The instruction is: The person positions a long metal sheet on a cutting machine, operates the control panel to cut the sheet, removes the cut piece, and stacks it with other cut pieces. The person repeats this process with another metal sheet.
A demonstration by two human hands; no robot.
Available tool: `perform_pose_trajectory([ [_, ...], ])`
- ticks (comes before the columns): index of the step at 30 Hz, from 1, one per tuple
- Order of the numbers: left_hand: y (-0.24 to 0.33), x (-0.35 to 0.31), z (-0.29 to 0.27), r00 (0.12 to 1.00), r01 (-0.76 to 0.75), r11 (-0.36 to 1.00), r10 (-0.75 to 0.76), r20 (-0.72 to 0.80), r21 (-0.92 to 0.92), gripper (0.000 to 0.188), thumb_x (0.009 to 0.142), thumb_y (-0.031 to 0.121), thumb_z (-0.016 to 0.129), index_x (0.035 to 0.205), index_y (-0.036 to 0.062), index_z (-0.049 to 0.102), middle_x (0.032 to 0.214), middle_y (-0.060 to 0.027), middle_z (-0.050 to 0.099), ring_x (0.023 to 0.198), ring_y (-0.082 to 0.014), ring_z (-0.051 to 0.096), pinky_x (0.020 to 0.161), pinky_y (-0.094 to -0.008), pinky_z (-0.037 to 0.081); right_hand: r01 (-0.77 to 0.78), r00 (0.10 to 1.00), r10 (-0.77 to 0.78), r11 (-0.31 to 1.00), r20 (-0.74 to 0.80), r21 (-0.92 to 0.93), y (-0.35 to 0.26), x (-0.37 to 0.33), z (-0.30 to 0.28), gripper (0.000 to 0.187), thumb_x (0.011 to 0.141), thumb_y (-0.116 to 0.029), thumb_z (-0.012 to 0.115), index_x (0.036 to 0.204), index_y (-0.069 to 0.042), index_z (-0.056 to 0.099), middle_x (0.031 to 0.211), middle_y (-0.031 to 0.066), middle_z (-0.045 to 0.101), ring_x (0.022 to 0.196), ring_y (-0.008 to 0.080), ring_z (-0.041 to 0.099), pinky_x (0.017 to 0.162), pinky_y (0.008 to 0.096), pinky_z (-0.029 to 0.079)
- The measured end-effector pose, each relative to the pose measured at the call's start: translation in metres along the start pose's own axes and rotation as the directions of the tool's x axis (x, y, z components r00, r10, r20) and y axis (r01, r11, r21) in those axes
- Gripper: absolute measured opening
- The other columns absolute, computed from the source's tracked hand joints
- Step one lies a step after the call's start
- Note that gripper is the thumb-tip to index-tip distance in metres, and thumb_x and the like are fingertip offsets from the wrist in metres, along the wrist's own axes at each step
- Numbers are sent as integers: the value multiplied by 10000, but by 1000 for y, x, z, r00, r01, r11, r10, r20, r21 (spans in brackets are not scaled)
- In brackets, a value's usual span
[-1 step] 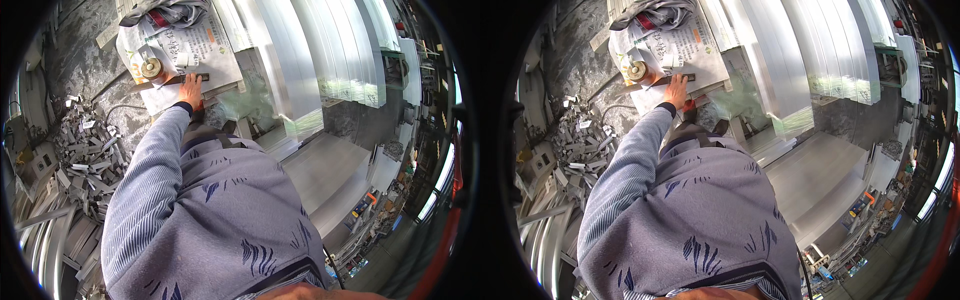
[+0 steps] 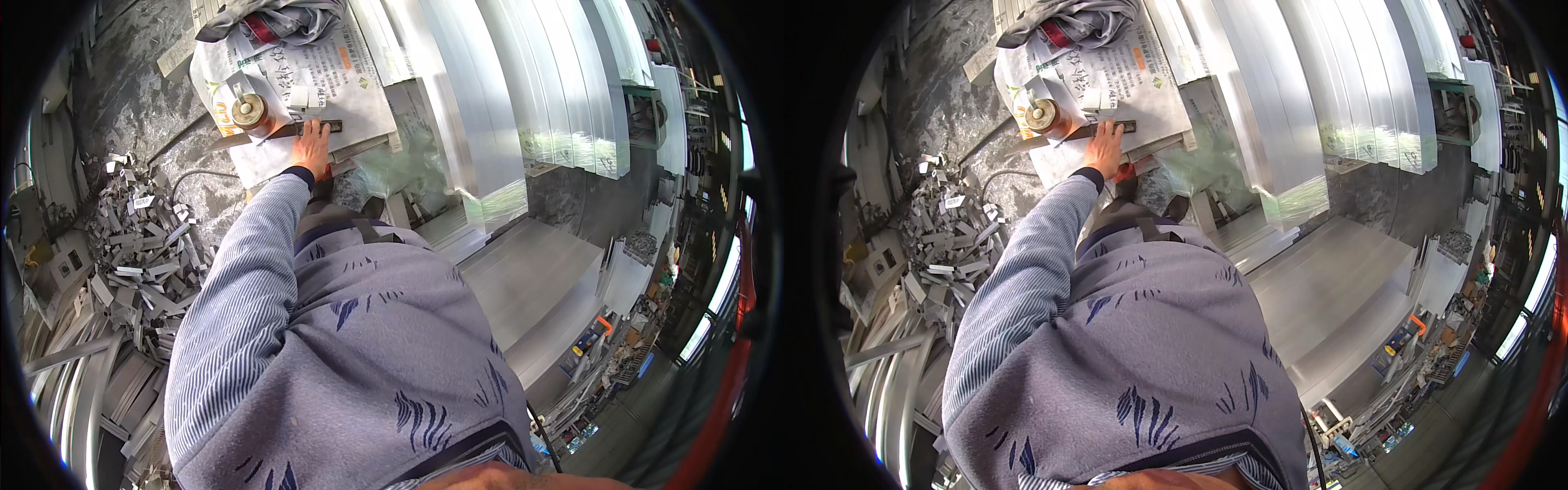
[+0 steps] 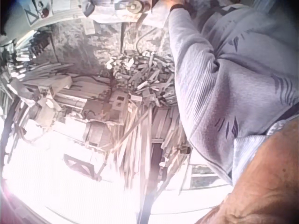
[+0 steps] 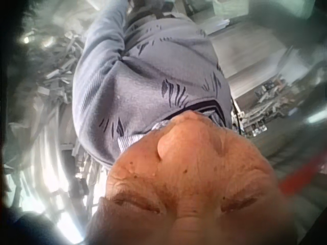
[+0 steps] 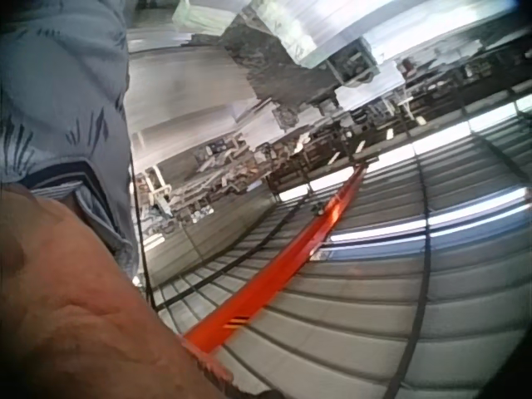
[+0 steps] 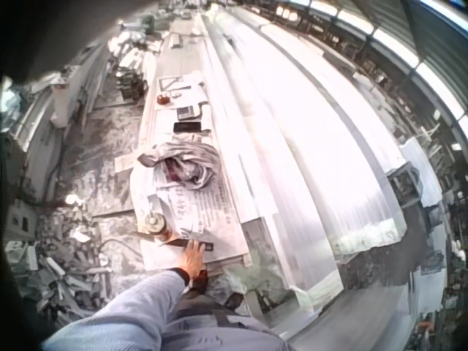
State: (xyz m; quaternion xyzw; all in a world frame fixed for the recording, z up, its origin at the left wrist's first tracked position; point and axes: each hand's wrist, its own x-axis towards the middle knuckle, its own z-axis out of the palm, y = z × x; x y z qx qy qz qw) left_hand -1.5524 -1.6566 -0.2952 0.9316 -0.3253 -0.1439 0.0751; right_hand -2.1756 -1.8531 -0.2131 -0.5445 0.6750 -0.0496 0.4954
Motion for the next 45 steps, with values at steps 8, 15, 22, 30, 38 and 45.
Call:
perform_pose_trajectory([
  [8,-15,13,-10,999,-19,1000,19,41,-10,387,944,107,648,1326,133,594,1341,-106,568,1334,-304,526,1002,-460,548,-14,999,17,999,51,-50,-36,-7,9,342,969,-27,684,1307,26,680,1188,114,763,1050,180,726,955,306,560],
  [15,-20,16,-7,990,-109,993,104,99,46,257,942,127,658,1198,110,652,1227,-107,620,1220,-295,613,943,-428,569,-9,997,15,998,79,-67,-49,0,11,346,970,-30,685,1311,26,677,1188,115,762,1047,180,726,953,306,561],
  [22,-23,2,-5,966,-257,952,255,39,166,183,949,177,643,1129,149,671,1154,-52,629,1120,-245,626,896,-404,532,-2,994,11,997,112,-76,-59,12,13,351,970,-32,685,1316,27,675,1189,115,762,1045,179,726,950,306,562],
  [30,-25,3,0,928,-370,885,365,75,283,141,959,216,623,1068,157,689,1056,-19,669,1078,-228,630,840,-404,495,8,990,4,996,140,-85,-69,26,14,356,971,-35,686,1321,27,671,1189,116,761,1042,179,726,948,305,563],
  [38,-36,5,23,897,-442,864,433,91,240,143,940,202,622,1050,142,691,1028,-51,680,1003,-258,657,792,-415,545,17,987,-1,995,161,-99,-84,35,16,361,971,-38,687,1326,27,668,1190,116,760,1039,179,726,945,305,564],
  [45,-38,-14,29,905,-425,904,424,47,37,184,927,215,665,1094,139,673,1075,-81,668,1061,-287,654,823,-438,579,25,983,-3,993,183,-116,-96,42,18,366,972,-40,687,1331,27,665,1191,117,759,1036,179,725,942,305,565],
])
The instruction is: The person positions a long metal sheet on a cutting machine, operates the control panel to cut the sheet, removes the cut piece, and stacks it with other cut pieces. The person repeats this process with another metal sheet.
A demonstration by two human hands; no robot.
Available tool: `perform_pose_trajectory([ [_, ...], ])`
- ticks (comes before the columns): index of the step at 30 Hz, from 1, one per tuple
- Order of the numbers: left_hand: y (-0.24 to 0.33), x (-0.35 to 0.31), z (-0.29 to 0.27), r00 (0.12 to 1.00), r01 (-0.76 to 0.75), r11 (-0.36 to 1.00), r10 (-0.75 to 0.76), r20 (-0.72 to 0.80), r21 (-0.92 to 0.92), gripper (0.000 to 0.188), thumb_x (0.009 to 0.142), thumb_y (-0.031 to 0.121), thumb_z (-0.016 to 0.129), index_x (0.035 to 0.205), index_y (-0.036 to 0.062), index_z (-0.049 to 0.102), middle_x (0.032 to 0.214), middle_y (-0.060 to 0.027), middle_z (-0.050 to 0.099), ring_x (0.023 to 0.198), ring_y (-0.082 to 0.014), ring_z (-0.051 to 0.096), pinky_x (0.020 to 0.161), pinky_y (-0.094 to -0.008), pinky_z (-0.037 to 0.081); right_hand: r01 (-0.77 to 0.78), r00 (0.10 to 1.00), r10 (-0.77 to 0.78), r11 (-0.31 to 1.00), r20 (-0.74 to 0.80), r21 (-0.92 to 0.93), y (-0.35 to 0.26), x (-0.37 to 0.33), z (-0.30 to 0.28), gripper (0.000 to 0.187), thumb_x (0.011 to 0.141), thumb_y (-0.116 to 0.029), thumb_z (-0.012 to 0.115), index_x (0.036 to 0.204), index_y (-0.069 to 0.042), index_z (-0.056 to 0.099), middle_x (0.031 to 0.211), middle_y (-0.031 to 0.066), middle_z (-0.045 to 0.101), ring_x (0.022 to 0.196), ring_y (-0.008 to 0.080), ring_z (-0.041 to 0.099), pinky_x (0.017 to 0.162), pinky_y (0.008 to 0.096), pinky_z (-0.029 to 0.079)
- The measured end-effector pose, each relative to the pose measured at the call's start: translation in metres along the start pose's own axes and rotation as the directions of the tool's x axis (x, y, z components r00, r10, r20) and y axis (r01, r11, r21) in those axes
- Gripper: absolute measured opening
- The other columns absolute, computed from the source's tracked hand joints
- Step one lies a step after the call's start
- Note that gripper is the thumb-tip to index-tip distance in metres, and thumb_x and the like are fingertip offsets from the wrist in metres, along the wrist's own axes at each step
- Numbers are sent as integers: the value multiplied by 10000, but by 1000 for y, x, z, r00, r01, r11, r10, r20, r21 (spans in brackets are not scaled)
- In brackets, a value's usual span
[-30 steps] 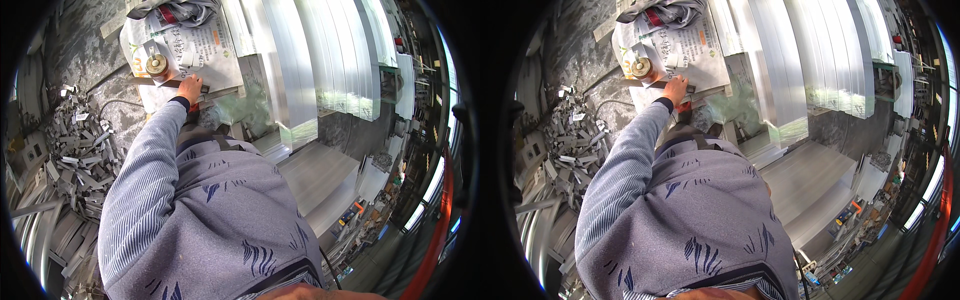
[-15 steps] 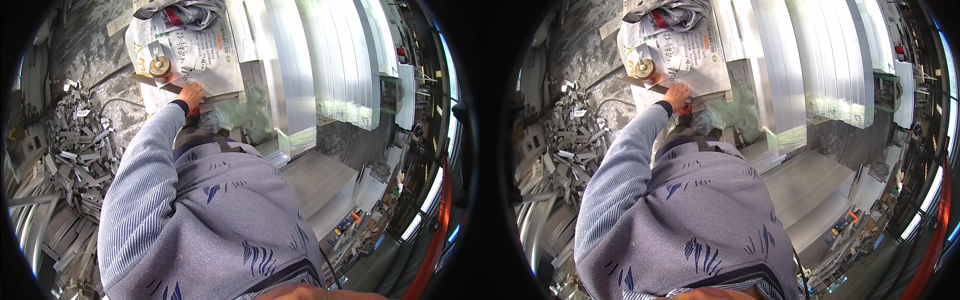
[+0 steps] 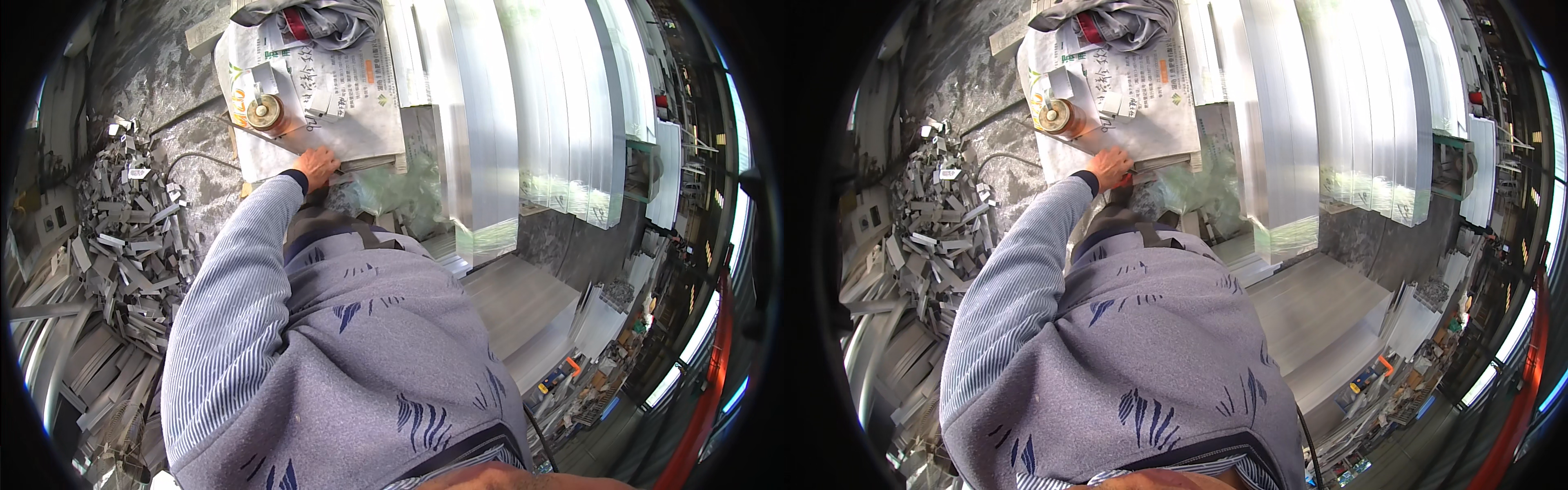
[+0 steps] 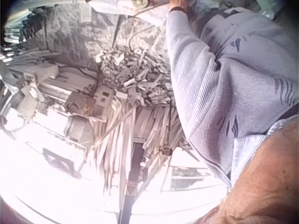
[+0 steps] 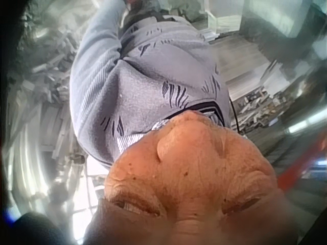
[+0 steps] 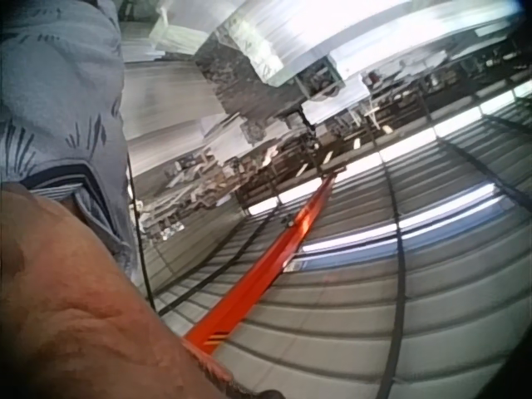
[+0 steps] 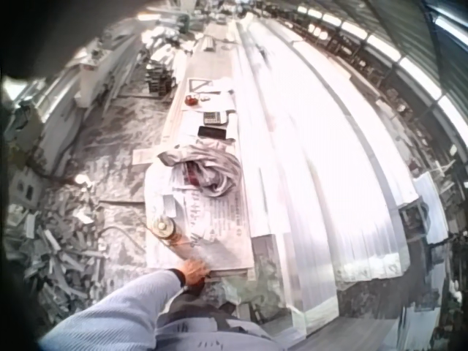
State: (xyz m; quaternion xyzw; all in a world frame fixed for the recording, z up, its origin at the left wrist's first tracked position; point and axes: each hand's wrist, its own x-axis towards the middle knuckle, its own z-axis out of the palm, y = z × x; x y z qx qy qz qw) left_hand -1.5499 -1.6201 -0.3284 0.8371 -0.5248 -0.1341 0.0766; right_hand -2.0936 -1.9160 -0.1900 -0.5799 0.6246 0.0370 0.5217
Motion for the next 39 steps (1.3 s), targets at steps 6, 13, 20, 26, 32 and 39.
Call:
perform_pose_trajectory([
  [6,18,-19,-6,992,13,998,-5,123,-66,262,901,279,734,1118,150,663,1104,-89,663,1086,-307,656,835,-457,571,22,999,-21,1000,27,-21,-15,12,2,370,972,-43,687,1335,27,663,1191,117,759,1034,178,725,940,305,565],
  [13,45,-20,-22,944,211,895,-83,319,-394,366,882,294,684,1164,65,645,912,-238,742,901,-461,719,810,-547,566,105,993,-102,994,66,-43,-47,32,11,375,973,-45,688,1339,27,660,1191,118,758,1031,178,725,938,305,566],
  [20,93,-7,-85,929,256,903,-132,345,-344,291,875,229,667,1094,52,740,974,-245,769,955,-422,755,854,-514,597,412,895,-361,894,261,-176,-159,41,49,434,967,-55,690,1390,18,629,1209,132,751,1035,189,721,930,318,572],
  [26,147,34,-170,964,155,957,-91,252,-246,160,834,159,699,878,63,818,919,-174,793,887,-341,784,762,-442,611,688,703,-553,688,447,-231,-285,-7,106,565,910,-39,723,1455,-2,575,1210,154,742,1083,232,718,970,375,573],
  [32,228,75,-249,998,-56,950,58,-4,-306,299,831,119,748,1060,-26,622,815,-183,737,790,-354,765,673,-447,591,896,443,-734,355,514,-266,-328,-26,127,894,788,-133,855,1565,-39,424,1194,244,726,1129,420,713,950,471,580],
  [39,269,72,-258,942,-334,916,318,-103,-222,261,921,167,701,1111,4,627,934,-117,655,868,-296,743,716,-432,579,810,546,-560,165,622,-563,-273,9,106,380,880,-262,782,1167,-25,707,1051,277,742,1039,468,701,847,523,566],
])
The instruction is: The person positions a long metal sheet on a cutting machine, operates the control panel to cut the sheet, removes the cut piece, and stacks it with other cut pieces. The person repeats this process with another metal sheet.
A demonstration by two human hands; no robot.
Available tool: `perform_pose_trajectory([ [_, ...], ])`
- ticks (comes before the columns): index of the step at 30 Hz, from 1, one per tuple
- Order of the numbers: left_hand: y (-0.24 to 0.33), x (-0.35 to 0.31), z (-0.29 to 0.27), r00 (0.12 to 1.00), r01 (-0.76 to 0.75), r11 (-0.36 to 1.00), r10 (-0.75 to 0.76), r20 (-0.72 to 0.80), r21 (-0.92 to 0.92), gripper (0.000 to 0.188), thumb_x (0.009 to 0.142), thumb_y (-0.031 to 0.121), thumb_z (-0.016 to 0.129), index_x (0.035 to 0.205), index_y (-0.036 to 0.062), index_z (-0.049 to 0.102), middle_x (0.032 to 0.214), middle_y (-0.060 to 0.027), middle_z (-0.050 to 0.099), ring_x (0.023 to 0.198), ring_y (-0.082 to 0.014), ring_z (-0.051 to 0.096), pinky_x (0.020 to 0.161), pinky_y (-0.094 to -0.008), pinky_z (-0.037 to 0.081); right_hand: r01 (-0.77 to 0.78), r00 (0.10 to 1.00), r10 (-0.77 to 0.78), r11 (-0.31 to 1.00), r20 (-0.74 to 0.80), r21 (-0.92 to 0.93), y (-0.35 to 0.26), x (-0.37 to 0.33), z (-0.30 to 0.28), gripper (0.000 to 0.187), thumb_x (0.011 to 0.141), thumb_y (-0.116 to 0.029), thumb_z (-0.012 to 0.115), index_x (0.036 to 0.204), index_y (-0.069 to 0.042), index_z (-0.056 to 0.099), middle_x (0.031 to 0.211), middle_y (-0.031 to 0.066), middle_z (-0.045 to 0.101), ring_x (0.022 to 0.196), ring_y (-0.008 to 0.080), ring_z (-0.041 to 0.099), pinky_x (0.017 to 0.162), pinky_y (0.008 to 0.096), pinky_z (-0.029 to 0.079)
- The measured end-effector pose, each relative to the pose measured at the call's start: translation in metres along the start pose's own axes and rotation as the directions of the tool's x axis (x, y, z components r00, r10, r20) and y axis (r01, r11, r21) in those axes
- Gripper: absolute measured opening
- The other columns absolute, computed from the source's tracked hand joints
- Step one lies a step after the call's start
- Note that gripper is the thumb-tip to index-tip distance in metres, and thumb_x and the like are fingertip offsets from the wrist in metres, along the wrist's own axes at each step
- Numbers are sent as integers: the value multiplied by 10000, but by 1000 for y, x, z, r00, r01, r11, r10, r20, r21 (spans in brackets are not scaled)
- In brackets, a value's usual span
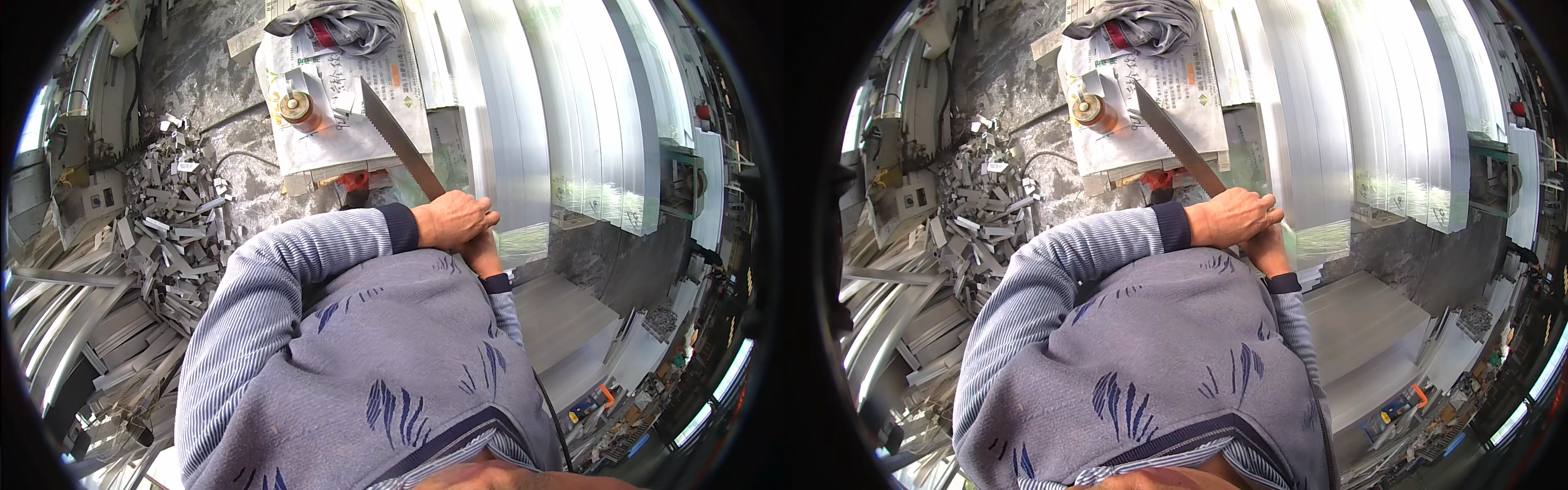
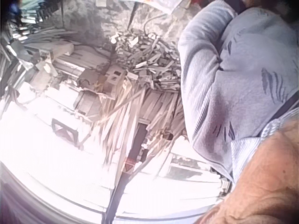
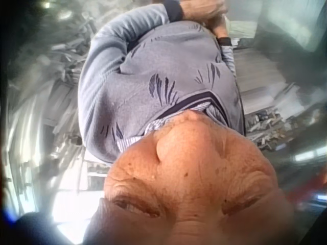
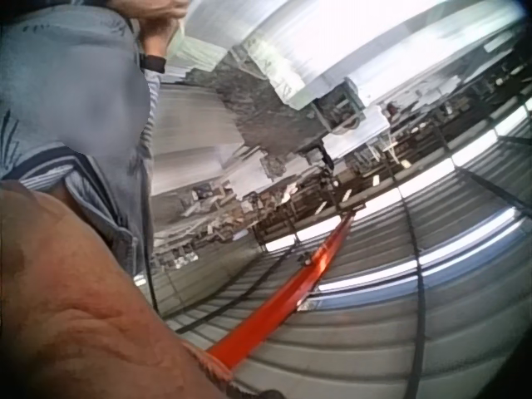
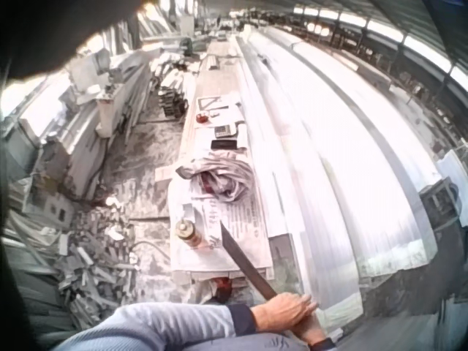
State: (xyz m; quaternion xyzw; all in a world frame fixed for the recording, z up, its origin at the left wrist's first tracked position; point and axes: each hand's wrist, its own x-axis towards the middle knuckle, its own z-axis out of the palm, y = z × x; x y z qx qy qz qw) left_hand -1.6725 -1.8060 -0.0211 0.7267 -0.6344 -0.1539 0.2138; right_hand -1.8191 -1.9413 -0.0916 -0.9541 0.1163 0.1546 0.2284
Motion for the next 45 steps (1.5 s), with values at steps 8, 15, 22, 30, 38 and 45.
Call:
perform_pose_trajectory([
  [8,1,14,9,988,-153,956,142,61,252,140,926,255,667,883,124,689,845,-31,658,854,-192,673,823,-357,472,-225,960,271,583,75,781,18,-69,0,266,889,-144,820,1079,15,722,852,16,724,766,125,651,729,327,539],
  [15,32,36,15,870,-465,873,482,-108,146,185,896,242,646,1010,112,714,963,-40,607,959,-233,605,949,-389,492,-288,956,232,618,181,731,28,-87,-15,329,960,-205,740,1173,34,660,877,137,741,784,200,705,739,361,560],
  [22,-22,-3,38,979,22,996,-38,-201,-84,282,846,143,819,1098,88,707,1134,-83,680,1060,-329,635,942,-437,526,-481,857,468,577,216,660,81,-180,24,209,999,-179,637,1071,15,613,838,175,725,789,316,723,735,434,544],
  [30,-115,-149,141,857,495,859,-458,237,-131,240,875,230,806,1067,98,750,1054,-115,728,1052,-341,701,914,-458,561,-753,645,676,480,356,451,112,-327,53,157,1019,-172,611,1059,-20,614,853,172,736,786,342,715,755,450,546],
  [38,-149,-192,188,741,656,734,-578,342,-179,298,895,279,793,1112,78,759,1091,-166,793,1011,-344,765,888,-443,588,-822,554,773,447,310,354,116,-361,18,144,1011,-171,606,1056,-35,621,797,150,719,740,320,703,720,444,539],
  [45,-169,-163,191,782,621,748,-574,242,-234,306,886,288,795,1098,69,758,1083,-168,772,1022,-360,747,884,-456,581,-816,555,779,444,290,369,116,-337,4,125,992,-159,640,1020,-37,633,835,203,720,833,436,700,771,514,540],
])
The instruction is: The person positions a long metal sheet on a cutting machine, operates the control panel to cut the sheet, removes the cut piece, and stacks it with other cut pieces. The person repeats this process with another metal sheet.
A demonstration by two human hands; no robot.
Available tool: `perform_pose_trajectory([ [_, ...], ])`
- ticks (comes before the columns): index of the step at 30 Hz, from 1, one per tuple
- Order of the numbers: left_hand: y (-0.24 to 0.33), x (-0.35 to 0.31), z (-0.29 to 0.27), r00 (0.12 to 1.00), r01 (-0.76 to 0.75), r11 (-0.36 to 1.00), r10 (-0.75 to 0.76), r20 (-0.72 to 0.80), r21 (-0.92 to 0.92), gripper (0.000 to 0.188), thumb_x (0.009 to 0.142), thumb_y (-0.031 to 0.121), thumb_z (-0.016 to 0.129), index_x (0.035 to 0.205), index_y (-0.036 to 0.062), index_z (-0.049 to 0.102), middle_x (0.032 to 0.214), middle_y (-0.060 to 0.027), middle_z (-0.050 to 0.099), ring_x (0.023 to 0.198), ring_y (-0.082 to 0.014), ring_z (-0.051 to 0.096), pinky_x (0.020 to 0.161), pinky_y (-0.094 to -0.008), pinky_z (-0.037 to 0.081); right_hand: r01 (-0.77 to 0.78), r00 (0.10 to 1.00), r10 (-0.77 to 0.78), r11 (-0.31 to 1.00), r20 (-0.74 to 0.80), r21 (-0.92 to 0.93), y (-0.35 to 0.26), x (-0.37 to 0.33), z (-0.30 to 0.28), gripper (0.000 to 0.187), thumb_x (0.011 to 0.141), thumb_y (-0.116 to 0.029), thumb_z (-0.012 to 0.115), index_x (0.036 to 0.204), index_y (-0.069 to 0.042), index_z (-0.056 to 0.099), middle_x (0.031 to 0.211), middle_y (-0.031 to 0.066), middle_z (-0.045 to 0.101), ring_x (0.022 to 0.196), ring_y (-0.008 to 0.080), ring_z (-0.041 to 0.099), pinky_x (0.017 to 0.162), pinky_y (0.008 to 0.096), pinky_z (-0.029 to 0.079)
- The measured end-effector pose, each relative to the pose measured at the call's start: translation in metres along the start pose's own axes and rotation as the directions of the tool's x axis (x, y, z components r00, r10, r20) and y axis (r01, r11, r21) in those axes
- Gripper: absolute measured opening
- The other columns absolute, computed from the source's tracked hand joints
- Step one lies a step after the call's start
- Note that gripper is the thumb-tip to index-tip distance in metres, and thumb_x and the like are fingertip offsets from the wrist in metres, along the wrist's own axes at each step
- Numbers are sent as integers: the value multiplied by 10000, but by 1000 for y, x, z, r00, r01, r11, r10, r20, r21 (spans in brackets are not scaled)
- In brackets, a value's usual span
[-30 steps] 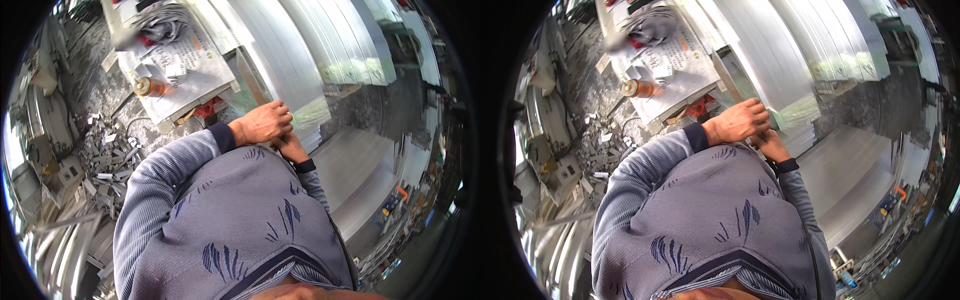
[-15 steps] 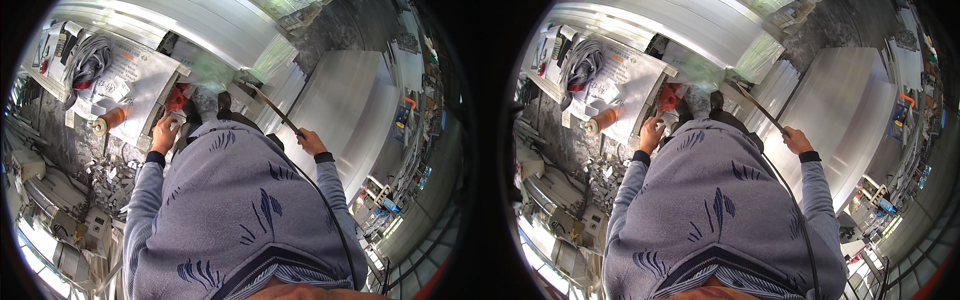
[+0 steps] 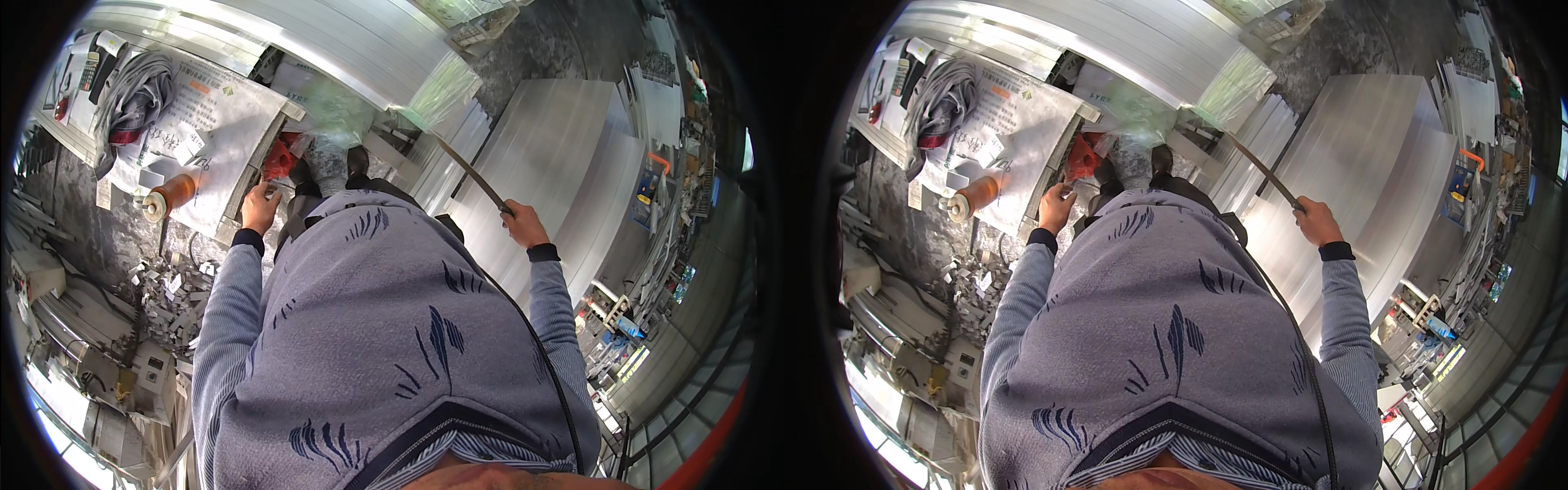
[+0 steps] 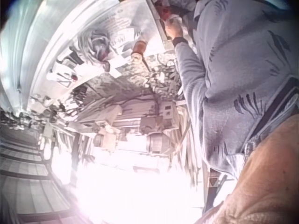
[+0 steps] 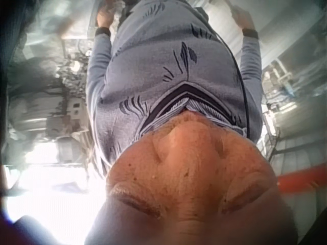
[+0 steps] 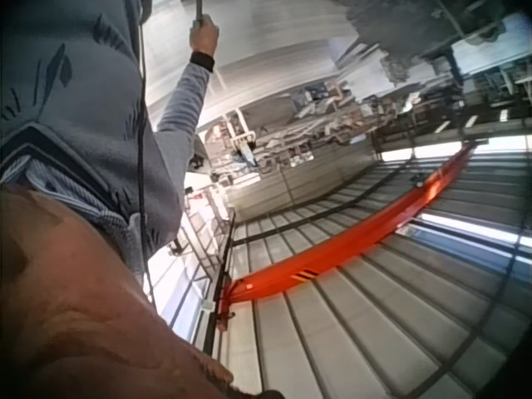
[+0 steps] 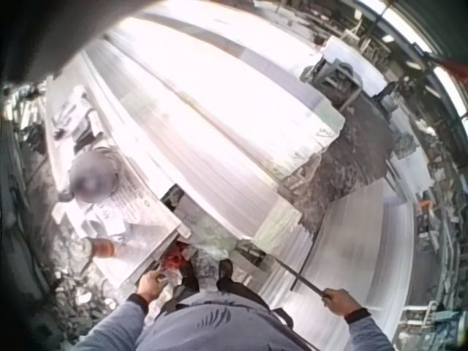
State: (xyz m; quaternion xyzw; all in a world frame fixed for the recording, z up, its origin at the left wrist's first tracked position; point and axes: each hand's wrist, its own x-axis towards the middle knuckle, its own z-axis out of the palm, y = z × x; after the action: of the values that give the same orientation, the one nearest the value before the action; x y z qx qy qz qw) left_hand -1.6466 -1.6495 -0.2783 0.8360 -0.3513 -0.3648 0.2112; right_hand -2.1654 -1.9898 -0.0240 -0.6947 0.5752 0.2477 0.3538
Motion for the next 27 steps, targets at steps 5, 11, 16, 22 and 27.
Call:
perform_pose_trajectory([
  [5,-1,2,-1,1000,22,1000,-21,-8,2,314,896,300,783,1099,63,754,1091,-164,775,1040,-358,744,897,-455,579,168,973,-202,950,-108,-264,-25,47,4,141,973,-173,673,1035,-49,649,922,241,726,916,487,684,811,558,538],
  [11,-13,-14,9,994,83,997,-83,76,10,350,911,335,773,1120,55,756,1102,-168,791,1052,-348,755,913,-435,585,280,942,-329,877,-65,-390,-49,90,-1,156,963,-164,673,1033,-39,611,947,253,712,968,503,654,840,584,522],
  [16,-28,-38,15,981,193,980,-191,44,-53,385,911,337,771,1148,34,763,1094,-179,800,1048,-331,770,926,-419,589,272,957,-290,912,-11,-307,-32,64,-28,149,972,-150,666,1015,-21,604,910,246,709,929,481,669,807,559,520],
  [22,-47,-81,29,951,309,950,-310,-17,-39,364,893,321,757,1111,31,780,1065,-177,804,1020,-333,777,918,-418,595,313,943,-329,926,-43,-210,-38,89,-6,154,965,-157,655,1015,-26,591,900,265,695,920,509,654,786,568,512],
  [27,-55,-101,58,941,322,945,-315,124,-48,375,900,355,763,1127,57,779,1076,-187,799,1030,-353,770,936,-431,597,355,916,-386,906,-107,-232,-40,92,12,173,963,-171,656,1024,-26,584,896,278,685,934,537,634,789,585,507],
])
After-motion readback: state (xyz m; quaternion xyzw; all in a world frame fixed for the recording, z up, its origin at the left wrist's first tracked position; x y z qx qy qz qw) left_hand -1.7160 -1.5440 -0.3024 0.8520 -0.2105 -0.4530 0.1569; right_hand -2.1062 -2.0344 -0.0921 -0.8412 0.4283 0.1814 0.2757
